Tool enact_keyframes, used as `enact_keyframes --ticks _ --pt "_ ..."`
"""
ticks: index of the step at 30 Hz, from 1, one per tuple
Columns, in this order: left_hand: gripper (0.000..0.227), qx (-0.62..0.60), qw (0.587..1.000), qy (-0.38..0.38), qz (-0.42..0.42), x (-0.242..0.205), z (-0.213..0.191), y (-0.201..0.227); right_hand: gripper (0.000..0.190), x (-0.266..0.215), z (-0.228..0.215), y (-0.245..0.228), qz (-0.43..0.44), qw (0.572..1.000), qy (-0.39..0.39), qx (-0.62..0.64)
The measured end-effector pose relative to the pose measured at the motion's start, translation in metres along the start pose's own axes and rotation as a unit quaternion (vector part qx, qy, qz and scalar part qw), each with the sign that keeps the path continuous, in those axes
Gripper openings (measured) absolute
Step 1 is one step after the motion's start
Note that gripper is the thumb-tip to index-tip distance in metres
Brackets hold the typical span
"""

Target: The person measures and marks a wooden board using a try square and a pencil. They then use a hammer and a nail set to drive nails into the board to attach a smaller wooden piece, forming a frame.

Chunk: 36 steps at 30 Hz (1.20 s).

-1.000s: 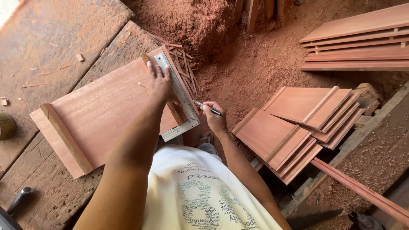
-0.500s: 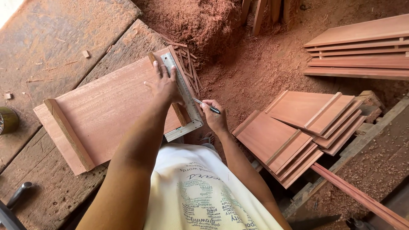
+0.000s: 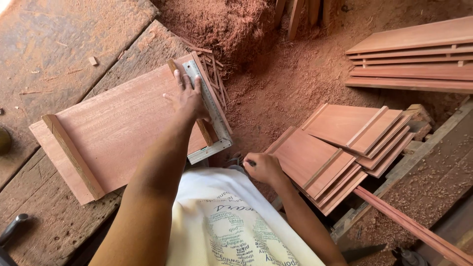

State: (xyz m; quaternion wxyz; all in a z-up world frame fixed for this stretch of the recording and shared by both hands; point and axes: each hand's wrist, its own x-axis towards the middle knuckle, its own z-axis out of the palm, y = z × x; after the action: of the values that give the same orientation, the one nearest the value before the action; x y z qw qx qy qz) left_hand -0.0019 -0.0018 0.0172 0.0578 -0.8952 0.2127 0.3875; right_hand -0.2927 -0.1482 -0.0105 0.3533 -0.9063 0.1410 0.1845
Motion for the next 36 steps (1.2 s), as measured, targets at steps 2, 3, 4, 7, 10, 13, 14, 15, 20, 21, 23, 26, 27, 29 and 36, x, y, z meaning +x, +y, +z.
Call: enact_keyframes --ticks 2,3,4,7,10,13,14,15,20,21,23,26,27,29,36 --pt "0.159 -0.005 1.000 0.007 0.002 0.005 0.001 0.001 0.017 0.016 -0.012 -0.006 0.007 0.997 0.030 0.070" --pt "0.159 -0.007 1.000 0.010 -0.001 0.005 0.003 -0.001 0.016 0.023 -0.017 -0.011 0.015 0.988 0.055 0.144" --pt "0.159 -0.010 1.000 0.013 -0.004 0.002 0.004 0.000 0.016 0.042 -0.020 -0.016 0.010 0.988 0.053 0.142" --pt "0.159 -0.014 1.000 0.022 -0.006 -0.002 0.000 -0.001 0.019 0.105 -0.029 -0.044 -0.032 0.942 0.194 0.274" --pt "0.157 -0.013 1.000 0.024 -0.008 -0.004 -0.002 -0.001 0.028 0.164 -0.031 -0.073 -0.033 0.924 0.168 0.342" --pt "0.156 -0.021 0.999 0.032 -0.004 -0.001 -0.001 -0.002 0.034 0.210 -0.023 -0.078 -0.059 0.899 0.134 0.412" --pt "0.156 -0.023 0.999 0.028 0.001 0.001 -0.001 -0.003 0.036 0.220 -0.025 -0.082 -0.047 0.908 0.125 0.396" --pt "0.157 -0.025 0.999 0.023 0.006 0.002 0.000 -0.003 0.038 0.229 -0.026 -0.086 -0.034 0.917 0.116 0.380" --pt "0.160 -0.018 1.000 -0.003 0.010 0.010 -0.002 -0.005 0.038 0.246 -0.031 -0.095 -0.015 0.932 0.106 0.345" --pt "0.160 -0.014 1.000 -0.004 0.012 0.011 -0.001 -0.005 0.038 0.247 -0.032 -0.096 -0.005 0.936 0.105 0.336" --pt "0.160 -0.010 1.000 -0.003 0.013 0.011 0.000 -0.005 0.037 0.249 -0.031 -0.094 -0.005 0.938 0.107 0.329" --pt "0.160 -0.006 1.000 0.002 0.014 0.010 -0.002 -0.004 0.037 0.252 -0.029 -0.089 -0.012 0.936 0.114 0.332" --pt "0.159 -0.005 1.000 0.004 0.014 0.009 -0.002 -0.004 0.037 0.252 -0.027 -0.086 -0.016 0.933 0.117 0.341" --pt "0.160 -0.008 1.000 0.006 0.016 0.013 0.002 -0.005 0.037 0.253 -0.030 -0.087 -0.017 0.932 0.110 0.344" --pt "0.164 -0.012 1.000 0.002 0.018 0.012 0.002 -0.004 0.039 0.249 -0.043 -0.095 0.008 0.943 0.076 0.322"
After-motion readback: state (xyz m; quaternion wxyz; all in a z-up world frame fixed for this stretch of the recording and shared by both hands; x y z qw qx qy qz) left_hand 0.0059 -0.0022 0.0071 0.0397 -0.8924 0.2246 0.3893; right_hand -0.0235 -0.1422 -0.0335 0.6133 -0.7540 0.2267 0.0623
